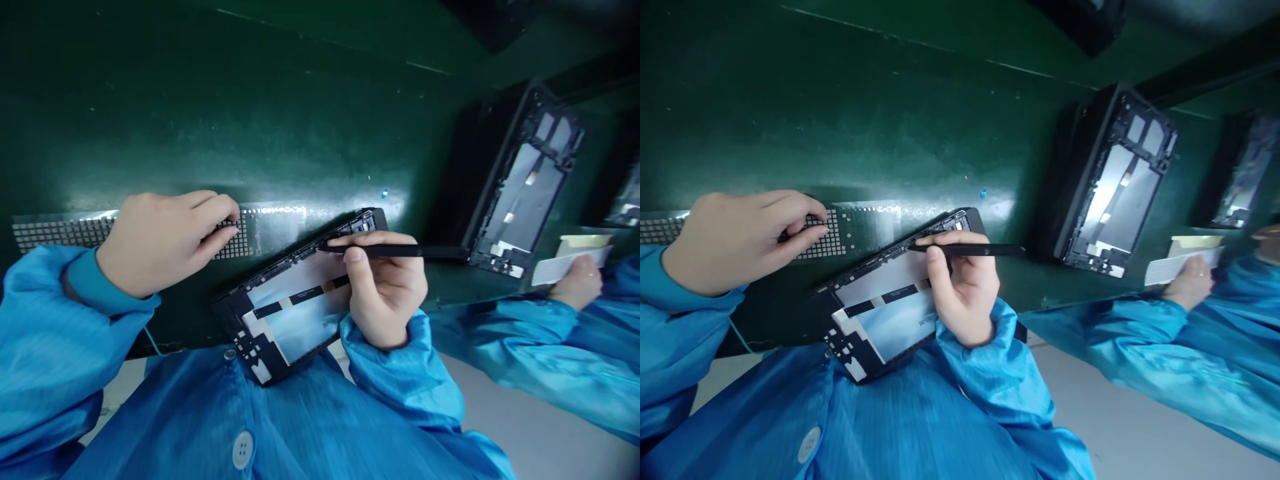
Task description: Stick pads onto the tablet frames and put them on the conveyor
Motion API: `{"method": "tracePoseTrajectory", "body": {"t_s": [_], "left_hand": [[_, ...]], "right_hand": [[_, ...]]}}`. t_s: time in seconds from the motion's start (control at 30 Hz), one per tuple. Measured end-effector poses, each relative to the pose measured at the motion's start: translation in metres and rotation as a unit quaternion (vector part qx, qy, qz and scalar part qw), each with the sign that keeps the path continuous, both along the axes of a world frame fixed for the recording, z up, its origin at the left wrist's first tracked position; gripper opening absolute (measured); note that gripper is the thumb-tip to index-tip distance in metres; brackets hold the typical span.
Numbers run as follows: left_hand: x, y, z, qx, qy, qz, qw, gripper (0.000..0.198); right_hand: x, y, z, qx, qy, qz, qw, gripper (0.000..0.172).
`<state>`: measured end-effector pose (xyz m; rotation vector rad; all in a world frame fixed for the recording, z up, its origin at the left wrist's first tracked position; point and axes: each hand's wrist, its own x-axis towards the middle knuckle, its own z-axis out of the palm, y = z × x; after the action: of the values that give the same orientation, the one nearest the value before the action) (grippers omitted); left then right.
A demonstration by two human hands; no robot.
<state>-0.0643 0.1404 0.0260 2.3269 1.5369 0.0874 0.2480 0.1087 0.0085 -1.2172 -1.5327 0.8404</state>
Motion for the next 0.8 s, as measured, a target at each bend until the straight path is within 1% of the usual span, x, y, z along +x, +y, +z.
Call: {"method": "tracePoseTrajectory", "body": {"t_s": [0.13, 0.2, 0.27, 0.33, 0.37, 0.43, 0.5, 0.57, 0.67, 0.8], "left_hand": [[-0.001, 0.0, 0.0, -0.011, -0.001, 0.01, 1.0, 0.042], [-0.001, 0.0, 0.0, -0.019, 0.005, 0.015, 1.0, 0.041], [-0.001, 0.0, 0.001, -0.02, 0.012, 0.014, 1.0, 0.042], [0.0, 0.0, 0.001, -0.019, 0.016, 0.01, 1.0, 0.043], [0.0, 0.0, 0.001, -0.018, 0.018, 0.007, 1.0, 0.043], [0.001, 0.001, 0.002, -0.017, 0.024, 0.002, 1.0, 0.043], [0.003, 0.002, 0.003, -0.019, 0.031, -0.002, 0.999, 0.042], [0.004, 0.003, 0.005, -0.03, 0.035, -0.003, 0.999, 0.042], [0.005, 0.003, 0.006, -0.04, 0.044, -0.005, 0.998, 0.042], [0.004, 0.002, 0.004, -0.031, 0.036, -0.002, 0.999, 0.043]], "right_hand": [[0.003, -0.003, 0.002, -0.01, -0.03, -0.004, 0.999, 0.011], [0.007, -0.006, 0.01, -0.016, -0.077, 0.0, 0.997, 0.013], [0.009, -0.004, 0.025, -0.025, -0.139, 0.02, 0.99, 0.015], [0.006, 0.007, 0.043, -0.03, -0.17, 0.056, 0.983, 0.018], [0.002, 0.016, 0.05, -0.035, -0.171, 0.088, 0.981, 0.018], [-0.009, 0.038, 0.057, -0.054, -0.162, 0.187, 0.967, 0.014], [-0.024, 0.059, 0.053, -0.085, -0.161, 0.295, 0.938, 0.012], [-0.035, 0.073, 0.042, -0.109, -0.158, 0.352, 0.916, 0.013], [-0.042, 0.079, 0.03, -0.124, -0.15, 0.367, 0.91, 0.013], [-0.036, 0.075, 0.031, -0.142, -0.14, 0.371, 0.907, 0.014]]}}
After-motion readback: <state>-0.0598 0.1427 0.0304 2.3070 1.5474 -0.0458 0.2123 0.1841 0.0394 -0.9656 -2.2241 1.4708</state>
